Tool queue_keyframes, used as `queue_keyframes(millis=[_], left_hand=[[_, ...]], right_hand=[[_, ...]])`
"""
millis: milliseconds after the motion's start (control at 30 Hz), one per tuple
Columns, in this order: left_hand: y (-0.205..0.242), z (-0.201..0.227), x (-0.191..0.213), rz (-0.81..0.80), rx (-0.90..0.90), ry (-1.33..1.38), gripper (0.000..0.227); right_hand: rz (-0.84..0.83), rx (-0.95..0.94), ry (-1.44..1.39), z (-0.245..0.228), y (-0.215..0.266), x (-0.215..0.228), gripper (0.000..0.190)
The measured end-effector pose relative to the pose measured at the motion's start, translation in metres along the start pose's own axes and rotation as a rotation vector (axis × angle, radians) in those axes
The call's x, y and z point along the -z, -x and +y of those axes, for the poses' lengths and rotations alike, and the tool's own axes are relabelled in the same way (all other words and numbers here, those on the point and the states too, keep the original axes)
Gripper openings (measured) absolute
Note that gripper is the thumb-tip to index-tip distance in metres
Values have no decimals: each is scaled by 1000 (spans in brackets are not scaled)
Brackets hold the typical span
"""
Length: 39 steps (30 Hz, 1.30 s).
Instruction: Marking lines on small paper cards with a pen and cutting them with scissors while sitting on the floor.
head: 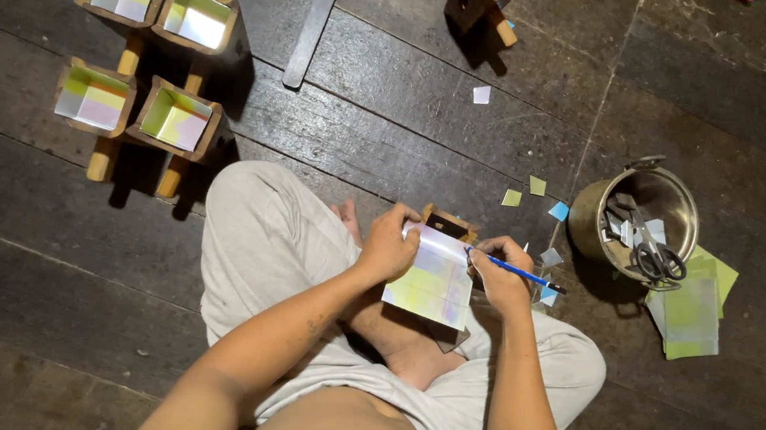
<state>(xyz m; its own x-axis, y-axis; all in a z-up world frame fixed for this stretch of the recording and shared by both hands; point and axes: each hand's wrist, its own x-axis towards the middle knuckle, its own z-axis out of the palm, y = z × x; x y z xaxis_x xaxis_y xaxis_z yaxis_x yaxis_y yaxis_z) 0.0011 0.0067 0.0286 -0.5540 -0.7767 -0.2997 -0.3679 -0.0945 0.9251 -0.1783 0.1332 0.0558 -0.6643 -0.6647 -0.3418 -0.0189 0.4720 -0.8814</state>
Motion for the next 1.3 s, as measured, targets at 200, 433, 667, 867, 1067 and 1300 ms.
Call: queue_keyframes(millis=[200,433,667,867,1067,1300], left_hand=[[2,2,1,4,-7,6,24],[-2,-5,-1,0,-4,8,24],[-9,-23,-4,0,-31,183,24],[-15,-8,-4,32,-156,411,21],[-17,-1,-7,57,-244,415,18],[-36,-7,-3,-47,-339,-18,27]], right_hand=[[-13,34,11,-1,-1,1,11],[88,-34,-51,-8,11,-5,9],[259,30,-256,48,54,19,19],[105,-23,-476,57,93,3,37],[233,36,-705,46,77,6,16],[380,65,-749,43,69,21,7]])
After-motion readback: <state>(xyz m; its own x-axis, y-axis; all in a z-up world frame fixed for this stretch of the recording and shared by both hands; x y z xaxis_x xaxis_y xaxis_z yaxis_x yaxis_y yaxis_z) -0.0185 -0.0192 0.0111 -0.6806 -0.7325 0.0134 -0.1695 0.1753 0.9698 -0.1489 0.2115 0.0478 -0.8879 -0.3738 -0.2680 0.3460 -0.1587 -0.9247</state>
